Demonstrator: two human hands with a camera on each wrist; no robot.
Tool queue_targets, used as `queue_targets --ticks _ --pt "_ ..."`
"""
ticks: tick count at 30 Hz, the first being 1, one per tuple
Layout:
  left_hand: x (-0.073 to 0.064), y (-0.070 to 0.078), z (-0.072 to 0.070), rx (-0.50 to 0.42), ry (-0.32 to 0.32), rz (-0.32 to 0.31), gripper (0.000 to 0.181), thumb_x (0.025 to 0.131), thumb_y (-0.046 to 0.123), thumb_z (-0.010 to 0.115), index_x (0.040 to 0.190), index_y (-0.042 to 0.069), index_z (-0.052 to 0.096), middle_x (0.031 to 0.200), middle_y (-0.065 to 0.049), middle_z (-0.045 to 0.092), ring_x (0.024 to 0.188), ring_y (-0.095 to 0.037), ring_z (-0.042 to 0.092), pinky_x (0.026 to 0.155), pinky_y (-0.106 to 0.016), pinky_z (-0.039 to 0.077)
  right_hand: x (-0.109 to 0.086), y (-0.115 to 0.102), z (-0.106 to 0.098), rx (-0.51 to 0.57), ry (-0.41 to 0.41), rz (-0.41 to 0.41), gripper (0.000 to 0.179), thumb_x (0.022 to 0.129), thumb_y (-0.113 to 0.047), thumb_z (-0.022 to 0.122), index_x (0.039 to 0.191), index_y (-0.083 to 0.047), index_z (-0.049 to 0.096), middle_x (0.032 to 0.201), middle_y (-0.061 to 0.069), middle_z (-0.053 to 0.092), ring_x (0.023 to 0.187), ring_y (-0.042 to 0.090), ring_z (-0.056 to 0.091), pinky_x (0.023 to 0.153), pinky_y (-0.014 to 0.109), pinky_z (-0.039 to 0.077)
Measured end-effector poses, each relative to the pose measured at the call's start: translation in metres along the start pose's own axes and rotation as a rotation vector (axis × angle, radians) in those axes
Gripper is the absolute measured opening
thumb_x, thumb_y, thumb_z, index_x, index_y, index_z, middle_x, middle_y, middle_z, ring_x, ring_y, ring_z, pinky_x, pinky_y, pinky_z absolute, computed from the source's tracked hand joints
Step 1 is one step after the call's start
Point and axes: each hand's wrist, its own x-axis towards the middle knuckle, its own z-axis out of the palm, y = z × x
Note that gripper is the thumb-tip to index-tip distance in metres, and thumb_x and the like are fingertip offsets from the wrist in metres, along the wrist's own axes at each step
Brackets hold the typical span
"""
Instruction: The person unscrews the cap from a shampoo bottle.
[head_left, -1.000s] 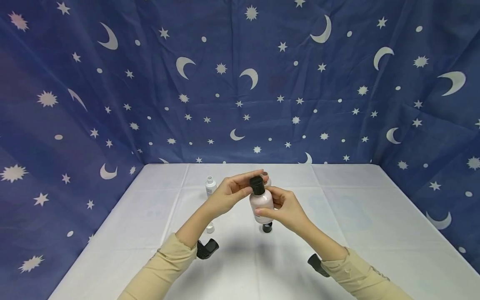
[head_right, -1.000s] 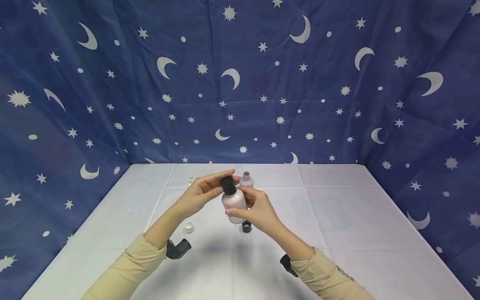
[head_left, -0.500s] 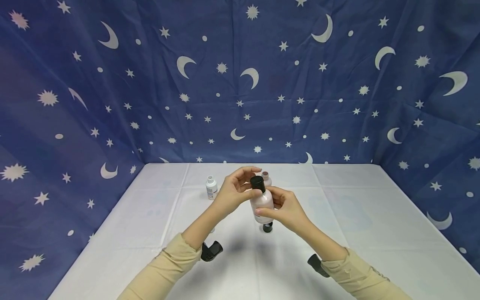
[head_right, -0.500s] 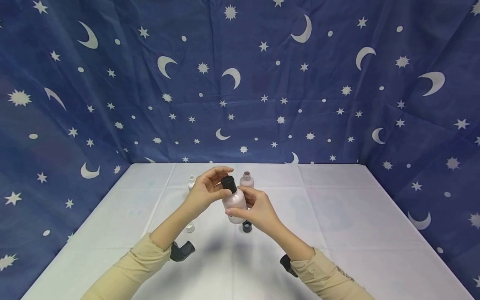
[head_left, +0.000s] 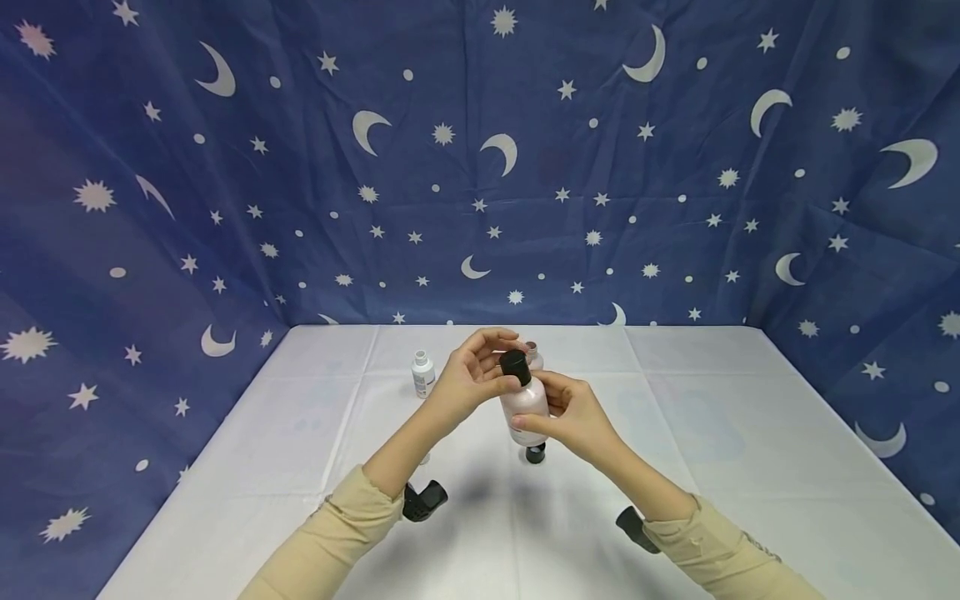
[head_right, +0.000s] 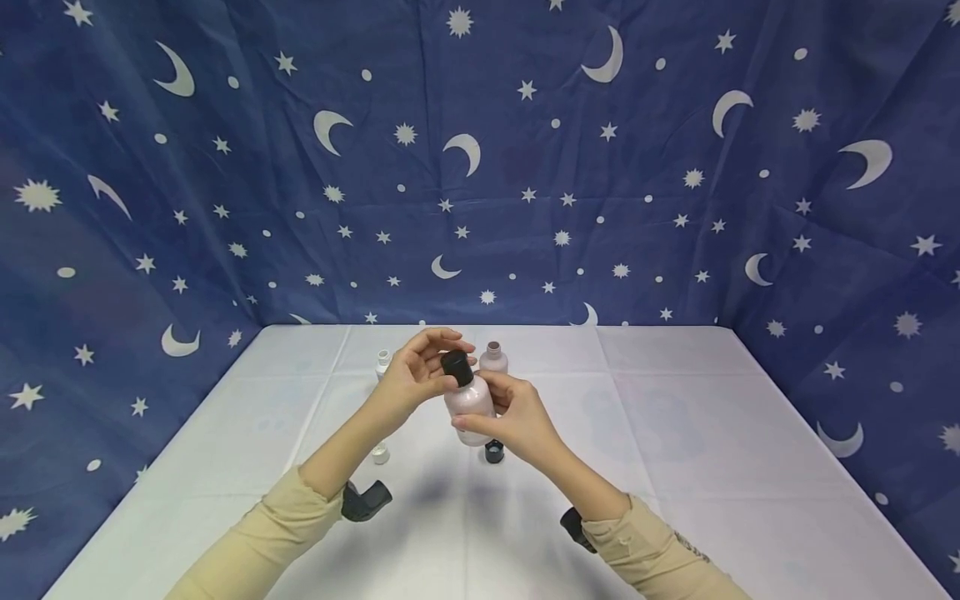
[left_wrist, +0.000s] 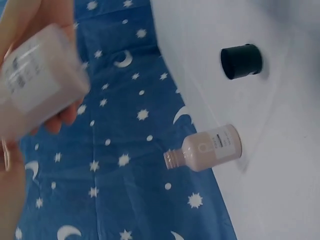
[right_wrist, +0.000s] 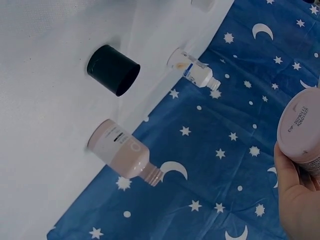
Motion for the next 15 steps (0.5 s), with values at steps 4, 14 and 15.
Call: queue_targets --ticks 4,14,15 --pt "-0.004 0.001 -0.011 0.0 -0.1 0.028 0.083 0.08 0.051 0.064 0.14 0.0 0.037 0.144 -0.023 0.04 0.127 -0.021 0.05 0.104 -0.029 0.045 -0.001 0.001 0.0 -0.006 -0.004 -0.003 0.054 0.076 -0.006 0.076 0.125 0.003 0.055 0.116 0.024 0.063 0.093 0.013 0.066 0.082 0.022 0.055" --pt "-0.003 0.0 -0.021 -0.061 -0.272 0.072 0.056 0.099 0.021 0.048 0.145 -0.004 0.027 0.151 -0.018 0.032 0.14 -0.025 0.032 0.114 -0.031 0.032 -0.001 0.001 0.001 0.03 -0.02 -0.012 0.053 0.076 -0.005 0.076 0.124 0.005 0.055 0.116 0.025 0.062 0.09 0.007 0.066 0.081 0.022 0.055" --pt "-0.003 0.0 -0.022 -0.047 -0.279 0.076 0.056 0.099 0.02 0.048 0.145 -0.004 0.028 0.15 -0.017 0.034 0.139 -0.023 0.034 0.113 -0.03 0.033 -0.001 0.001 0.001 0.031 -0.022 -0.012 0.054 0.076 -0.005 0.076 0.124 0.006 0.055 0.116 0.026 0.062 0.09 0.007 0.066 0.081 0.021 0.055"
